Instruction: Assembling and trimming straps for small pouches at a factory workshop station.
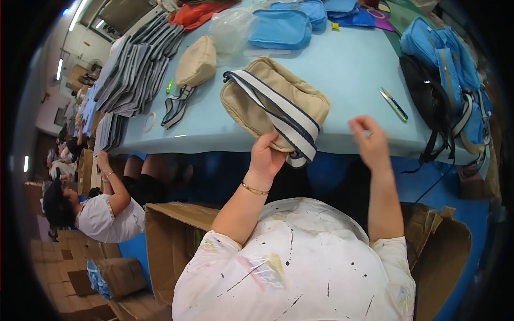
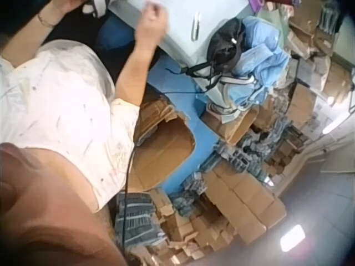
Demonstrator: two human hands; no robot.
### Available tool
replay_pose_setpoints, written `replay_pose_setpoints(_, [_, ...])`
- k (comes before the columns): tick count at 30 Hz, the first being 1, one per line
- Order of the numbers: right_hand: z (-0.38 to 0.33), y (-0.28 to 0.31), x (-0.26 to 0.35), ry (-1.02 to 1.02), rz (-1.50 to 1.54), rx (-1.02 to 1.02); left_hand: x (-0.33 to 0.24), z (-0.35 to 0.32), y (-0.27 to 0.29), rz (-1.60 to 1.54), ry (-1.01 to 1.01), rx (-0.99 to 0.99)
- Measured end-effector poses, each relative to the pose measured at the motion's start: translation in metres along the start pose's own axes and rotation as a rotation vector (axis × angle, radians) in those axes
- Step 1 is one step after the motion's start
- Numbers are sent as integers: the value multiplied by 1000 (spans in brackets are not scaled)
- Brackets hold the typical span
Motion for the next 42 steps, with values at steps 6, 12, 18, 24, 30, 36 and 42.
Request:
replay_pose_setpoints(6, [-58,-73,16,-18,286,53,21,8,-8,18,-22,48])
replay_pose_setpoints(12, [-23,-24,5,-181,762,412,-12,0,-9,72,4,55])
replay_pose_setpoints(18, [51,20,14,-31,974,-85,-29,17,-13,-17,178,217])
replay_pose_setpoints(24, [135,33,48,407,180,-501,-23,34,-20,98,98,193])
replay_pose_setpoints(30, [140,9,-5,390,-777,-240,-28,46,-5,899,-473,-81])
replay_pose_setpoints(36, [96,43,-78,126,-842,-254,-24,9,-15,1719,-1018,185])
replay_pose_setpoints(42, [56,55,-87,-41,-1015,-303,9,8,-36,1697,-1017,453])
Point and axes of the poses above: each hand's wrist, its own z-axis towards the middle knuckle, its own y-axis out of the back of the hand, x = y × z, the point moved 1 cm from there along z, towards the middle knuckle, and after that the axes turned 9 degrees about -z, right-handed, at the moved point
